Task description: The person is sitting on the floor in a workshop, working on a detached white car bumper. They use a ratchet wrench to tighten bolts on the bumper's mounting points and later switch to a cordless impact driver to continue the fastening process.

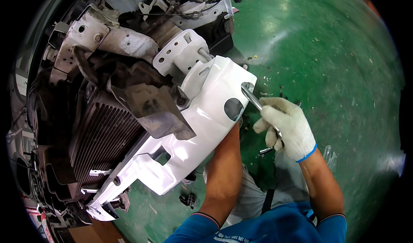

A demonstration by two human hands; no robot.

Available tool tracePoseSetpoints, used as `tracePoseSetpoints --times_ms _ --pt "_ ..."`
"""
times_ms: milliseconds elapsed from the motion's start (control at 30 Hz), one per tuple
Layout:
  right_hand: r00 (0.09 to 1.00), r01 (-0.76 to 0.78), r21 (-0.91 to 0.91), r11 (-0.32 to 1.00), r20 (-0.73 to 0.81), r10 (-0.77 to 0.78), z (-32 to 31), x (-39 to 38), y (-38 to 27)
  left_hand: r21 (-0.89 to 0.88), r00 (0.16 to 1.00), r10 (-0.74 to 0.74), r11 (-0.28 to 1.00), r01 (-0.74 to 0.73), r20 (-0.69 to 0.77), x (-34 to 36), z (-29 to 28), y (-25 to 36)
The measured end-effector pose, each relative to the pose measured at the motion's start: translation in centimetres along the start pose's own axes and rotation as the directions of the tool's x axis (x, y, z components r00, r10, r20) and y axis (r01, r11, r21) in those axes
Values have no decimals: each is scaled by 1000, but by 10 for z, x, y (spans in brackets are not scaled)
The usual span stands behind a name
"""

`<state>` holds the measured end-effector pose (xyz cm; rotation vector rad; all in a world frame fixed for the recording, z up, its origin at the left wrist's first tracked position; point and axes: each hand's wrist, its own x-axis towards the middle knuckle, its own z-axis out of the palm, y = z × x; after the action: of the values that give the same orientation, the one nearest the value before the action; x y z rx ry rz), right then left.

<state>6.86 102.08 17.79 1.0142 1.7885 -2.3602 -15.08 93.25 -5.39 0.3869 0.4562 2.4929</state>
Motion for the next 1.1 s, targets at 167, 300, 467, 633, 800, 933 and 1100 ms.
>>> tracePoseSetpoints --times_ms 167,300,467,633,800,933,1100 --pt "496 497 -848 184 103 -862 14 5 31 721 986 164 679 -142 40 -7 10 12" --pt "517 331 -938 106 87 -851 8 3 30 980 964 196 46 -192 180 -7 16 -3" --pt "995 37 -7 999 91 -36 -4 1 0 922 945 190 -335 -194 268 -4 18 14" --pt "942 319 -246 915 -28 -335 -1 10 23 860 929 197 -475 -189 313 -4 20 9" --pt "578 293 -955 55 131 -806 16 -4 26 717 866 242 -675 -174 438 -20 50 13" --pt "482 323 -945 52 118 -868 10 4 34 777 910 184 -599 -195 371 -20 73 11" --pt "996 75 -6 997 42 -75 -3 1 -3 712 910 159 -678 -182 383 -14 -18 15"
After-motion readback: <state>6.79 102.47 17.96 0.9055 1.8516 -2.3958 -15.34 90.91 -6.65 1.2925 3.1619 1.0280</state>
